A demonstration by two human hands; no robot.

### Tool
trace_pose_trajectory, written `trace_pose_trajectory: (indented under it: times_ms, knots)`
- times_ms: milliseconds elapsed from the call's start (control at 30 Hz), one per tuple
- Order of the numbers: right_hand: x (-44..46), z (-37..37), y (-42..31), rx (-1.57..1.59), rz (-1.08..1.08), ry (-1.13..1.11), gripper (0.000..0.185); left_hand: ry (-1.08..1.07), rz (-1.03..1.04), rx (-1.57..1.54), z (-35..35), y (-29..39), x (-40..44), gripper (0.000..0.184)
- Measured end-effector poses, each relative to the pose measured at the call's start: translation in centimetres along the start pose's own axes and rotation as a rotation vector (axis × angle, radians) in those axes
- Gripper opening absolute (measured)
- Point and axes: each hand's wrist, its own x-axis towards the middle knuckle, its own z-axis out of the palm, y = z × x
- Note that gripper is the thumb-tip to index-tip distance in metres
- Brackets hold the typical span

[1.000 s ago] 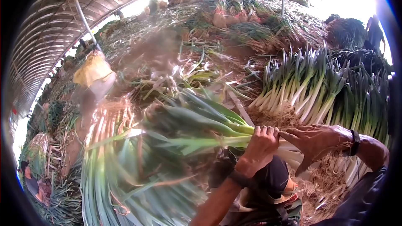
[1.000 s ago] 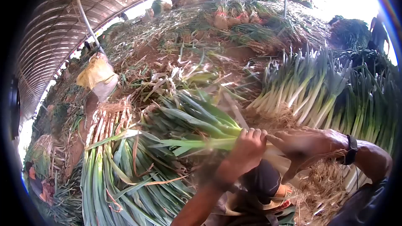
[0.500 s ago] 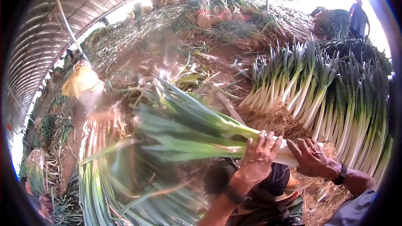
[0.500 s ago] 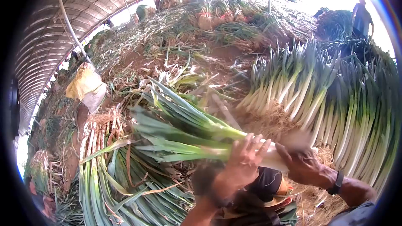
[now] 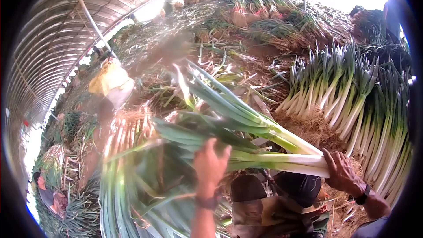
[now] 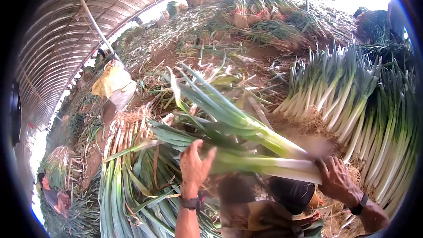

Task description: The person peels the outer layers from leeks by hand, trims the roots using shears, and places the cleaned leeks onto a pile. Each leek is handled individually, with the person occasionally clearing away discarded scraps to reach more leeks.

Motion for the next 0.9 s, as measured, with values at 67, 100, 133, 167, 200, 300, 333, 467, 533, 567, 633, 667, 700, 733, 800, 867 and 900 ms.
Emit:
trace_pose_trajectory:
  times_ms: [67,100,133,167,200,300,333,467,533,567,633,667,700,733,800,867,900]
  knots:
    - [-0.2,0.5,0.2,0.017,0.002,0.015,0.089,0.061,-0.042,0.027,0.2,-2.0,2.3,0.058]
    - [-0.2,0.7,0.3,0.024,0.006,0.022,0.090,0.069,-0.040,0.071,0.1,-2.6,3.6,0.058]
    - [-0.3,0.8,0.4,0.029,0.012,0.020,0.093,0.029,-0.070,0.139,0.2,-2.8,4.6,0.057]
    - [-0.3,0.8,0.4,0.028,0.005,0.030,0.094,0.008,0.002,0.218,0.0,-2.5,5.4,0.057]
    - [-0.3,0.8,0.4,0.025,-0.001,0.036,0.096,-0.018,0.073,0.295,0.0,-2.2,6.1,0.057]
    - [-0.9,0.8,0.7,0.027,-0.023,0.032,0.097,-0.452,0.115,0.067,-1.0,0.4,8.0,0.064]
    - [-1.0,1.1,0.9,0.017,-0.036,0.044,0.095,-0.550,0.120,0.018,-1.0,1.5,8.0,0.066]
    - [-1.3,1.7,1.6,-0.013,-0.075,0.098,0.081,-0.842,0.233,0.080,-0.8,4.1,7.9,0.073]
    - [-0.9,1.2,1.3,-0.007,-0.067,0.125,0.066,-0.994,0.275,-0.023,-0.9,4.3,7.8,0.075]
    - [-0.8,1.2,1.6,-0.010,-0.081,0.126,0.064,-0.958,0.306,0.018,-0.3,4.2,7.1,0.073]
    - [-0.7,1.3,1.9,-0.012,-0.108,0.131,0.059,-0.886,0.366,0.102,0.6,4.3,5.2,0.069]
    - [-0.5,1.3,2.0,-0.003,-0.112,0.143,0.054,-0.918,0.331,0.180,0.5,4.9,4.8,0.062]
    - [-0.7,1.5,2.2,-0.024,-0.110,0.123,0.060,-0.965,0.357,0.084,0.3,5.3,4.5,0.061]
    - [-0.8,1.8,2.6,-0.046,-0.110,0.106,0.067,-1.006,0.384,-0.012,0.2,5.6,4.3,0.059]
    - [-0.6,1.8,2.8,-0.051,-0.134,0.115,0.079,-0.878,0.606,-0.077,0.7,6.3,2.9,0.041]
    - [-1.0,2.3,2.9,-0.054,-0.128,0.136,0.081,-0.750,0.678,-0.330,2.6,5.3,2.7,0.031]
    - [-0.9,2.5,3.1,-0.059,-0.132,0.154,0.082,-0.672,0.711,-0.451,3.1,5.0,2.7,0.025]
